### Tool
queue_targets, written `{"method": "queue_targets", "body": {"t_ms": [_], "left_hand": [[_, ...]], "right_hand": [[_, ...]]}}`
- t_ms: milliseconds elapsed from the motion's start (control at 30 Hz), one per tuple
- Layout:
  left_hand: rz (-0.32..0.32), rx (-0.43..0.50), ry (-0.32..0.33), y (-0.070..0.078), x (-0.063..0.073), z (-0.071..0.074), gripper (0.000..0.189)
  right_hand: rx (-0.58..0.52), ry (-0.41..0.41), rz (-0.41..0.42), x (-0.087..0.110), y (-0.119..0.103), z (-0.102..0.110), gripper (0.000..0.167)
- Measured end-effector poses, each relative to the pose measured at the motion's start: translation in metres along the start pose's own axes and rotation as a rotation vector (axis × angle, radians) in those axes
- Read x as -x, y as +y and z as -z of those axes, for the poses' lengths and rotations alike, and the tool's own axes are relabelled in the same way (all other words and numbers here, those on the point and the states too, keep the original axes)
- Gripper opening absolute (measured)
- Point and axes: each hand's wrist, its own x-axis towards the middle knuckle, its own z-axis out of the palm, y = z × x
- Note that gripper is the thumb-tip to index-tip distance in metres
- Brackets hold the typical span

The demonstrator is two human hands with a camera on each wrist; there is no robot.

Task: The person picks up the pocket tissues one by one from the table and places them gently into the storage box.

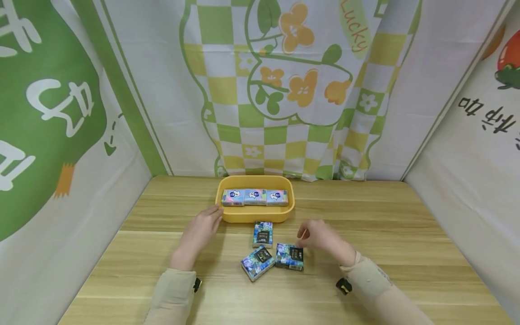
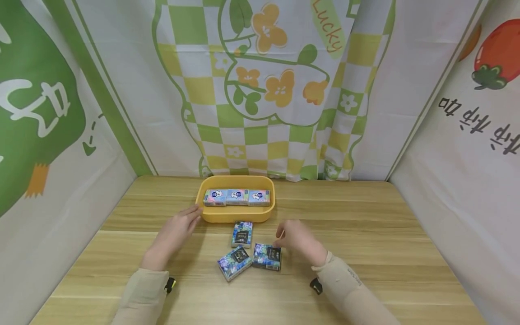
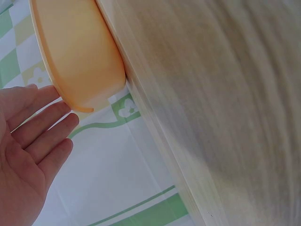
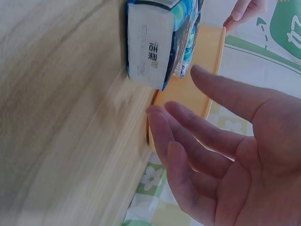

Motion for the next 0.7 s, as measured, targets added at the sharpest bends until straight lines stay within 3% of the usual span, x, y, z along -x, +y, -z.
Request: {"method": "queue_targets", "body": {"t_ms": [267, 700], "left_hand": [[0.006, 0.001, -0.008, 0.002, -0.0005, 0.0021, 0.028], [0.009, -0.008, -0.019, 0.0001, 0.0, 0.0007, 0.029]], "right_hand": [[-0.024, -0.114, -0.016, 0.0018, -0.0022, -0.0024, 0.033], [0.022, -0.18, -0.022, -0.0003, -0.006, -0.0089, 0.032]]}}
